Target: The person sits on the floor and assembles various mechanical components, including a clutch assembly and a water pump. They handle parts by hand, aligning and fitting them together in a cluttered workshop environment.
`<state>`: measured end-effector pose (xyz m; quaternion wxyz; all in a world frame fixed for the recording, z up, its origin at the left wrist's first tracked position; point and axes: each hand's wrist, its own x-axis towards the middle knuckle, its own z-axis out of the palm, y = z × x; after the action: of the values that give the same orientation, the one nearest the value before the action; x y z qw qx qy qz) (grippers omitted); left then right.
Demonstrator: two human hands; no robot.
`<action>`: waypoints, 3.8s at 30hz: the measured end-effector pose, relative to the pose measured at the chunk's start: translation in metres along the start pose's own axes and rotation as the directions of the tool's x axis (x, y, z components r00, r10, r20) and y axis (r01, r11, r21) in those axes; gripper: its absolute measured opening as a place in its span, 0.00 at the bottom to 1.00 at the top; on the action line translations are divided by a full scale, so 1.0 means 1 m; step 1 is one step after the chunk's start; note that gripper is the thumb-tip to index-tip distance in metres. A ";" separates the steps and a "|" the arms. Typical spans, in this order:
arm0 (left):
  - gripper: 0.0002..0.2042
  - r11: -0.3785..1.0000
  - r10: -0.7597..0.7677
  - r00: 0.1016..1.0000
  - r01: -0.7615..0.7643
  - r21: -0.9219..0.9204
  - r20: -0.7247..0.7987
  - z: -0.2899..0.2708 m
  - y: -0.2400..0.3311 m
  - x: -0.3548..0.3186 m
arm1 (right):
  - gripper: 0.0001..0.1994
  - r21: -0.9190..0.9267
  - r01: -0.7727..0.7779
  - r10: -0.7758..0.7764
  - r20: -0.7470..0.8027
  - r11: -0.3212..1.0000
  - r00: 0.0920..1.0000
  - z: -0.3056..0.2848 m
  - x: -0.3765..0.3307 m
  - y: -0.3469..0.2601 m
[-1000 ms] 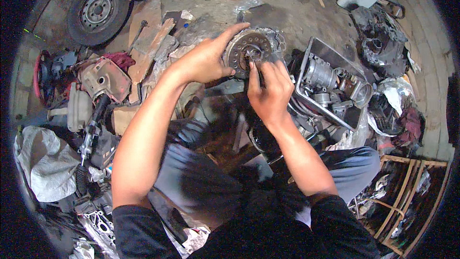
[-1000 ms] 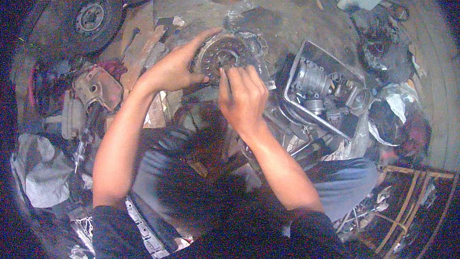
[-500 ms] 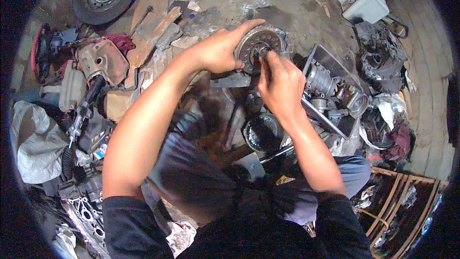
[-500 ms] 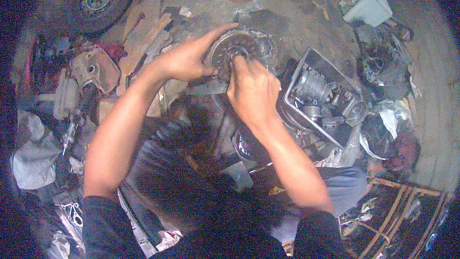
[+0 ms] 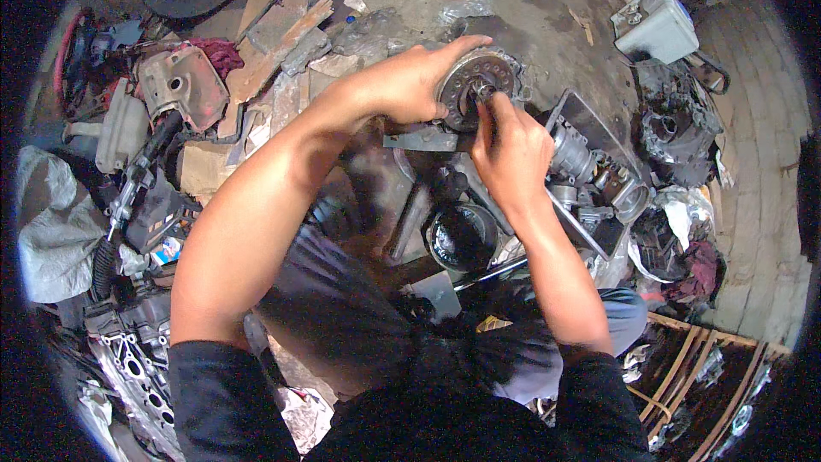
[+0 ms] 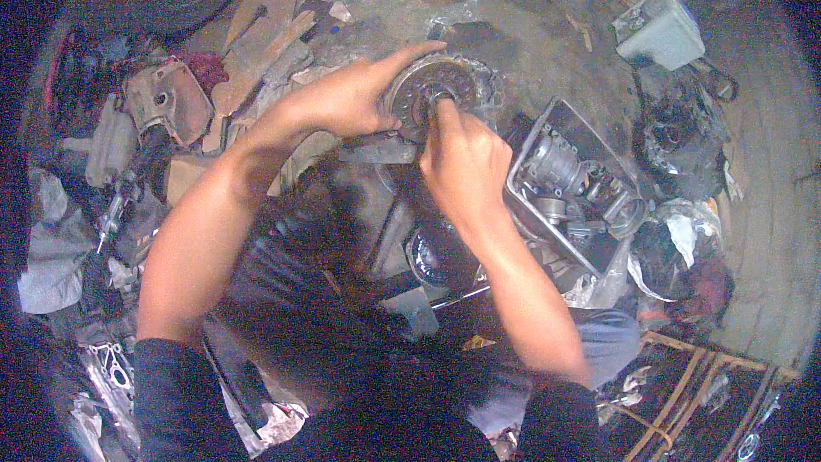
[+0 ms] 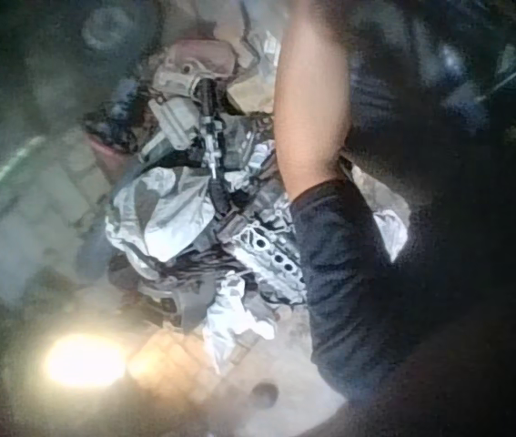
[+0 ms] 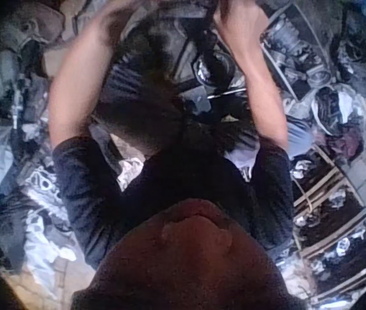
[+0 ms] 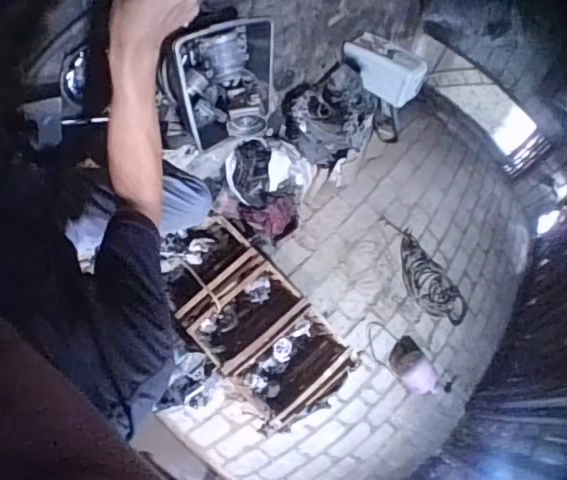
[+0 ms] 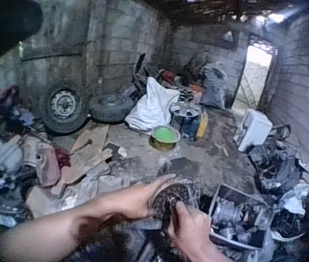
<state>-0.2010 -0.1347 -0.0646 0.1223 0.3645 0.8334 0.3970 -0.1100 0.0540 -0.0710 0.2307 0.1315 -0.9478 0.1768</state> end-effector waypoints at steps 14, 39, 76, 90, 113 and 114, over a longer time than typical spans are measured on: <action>0.50 0.998 -0.062 0.998 0.062 -0.005 -0.020 0.004 0.001 0.001 | 0.05 -0.038 -0.076 0.078 0.059 0.996 0.995 -0.022 -0.005 0.013; 0.47 1.000 0.012 1.000 -0.012 -0.028 -0.020 0.002 0.002 0.002 | 0.06 0.292 -0.063 0.079 -0.043 0.954 0.996 -0.005 -0.028 0.043; 0.25 0.999 0.033 0.975 -0.042 -0.035 -0.221 0.009 -0.007 0.031 | 0.07 0.346 -0.250 0.183 0.215 0.904 0.959 -0.006 0.004 0.037; 0.27 0.998 -0.063 0.984 0.066 0.013 -0.168 0.006 0.000 0.028 | 0.07 0.171 -0.096 0.071 0.150 0.980 0.986 -0.008 0.009 0.034; 0.25 0.997 -0.062 0.988 0.055 -0.050 -0.139 0.005 0.003 0.027 | 0.12 0.762 -0.615 0.437 0.491 0.203 0.753 -0.028 0.020 0.065; 0.25 0.998 -0.057 0.987 0.051 -0.043 -0.150 0.005 0.003 0.027 | 0.14 0.777 -0.610 0.425 0.505 0.156 0.751 -0.027 0.020 0.067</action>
<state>-0.2160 -0.1118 -0.0630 0.0767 0.3083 0.8419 0.4363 -0.1384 0.1215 -0.0576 -0.0380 -0.0832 -0.6828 0.7249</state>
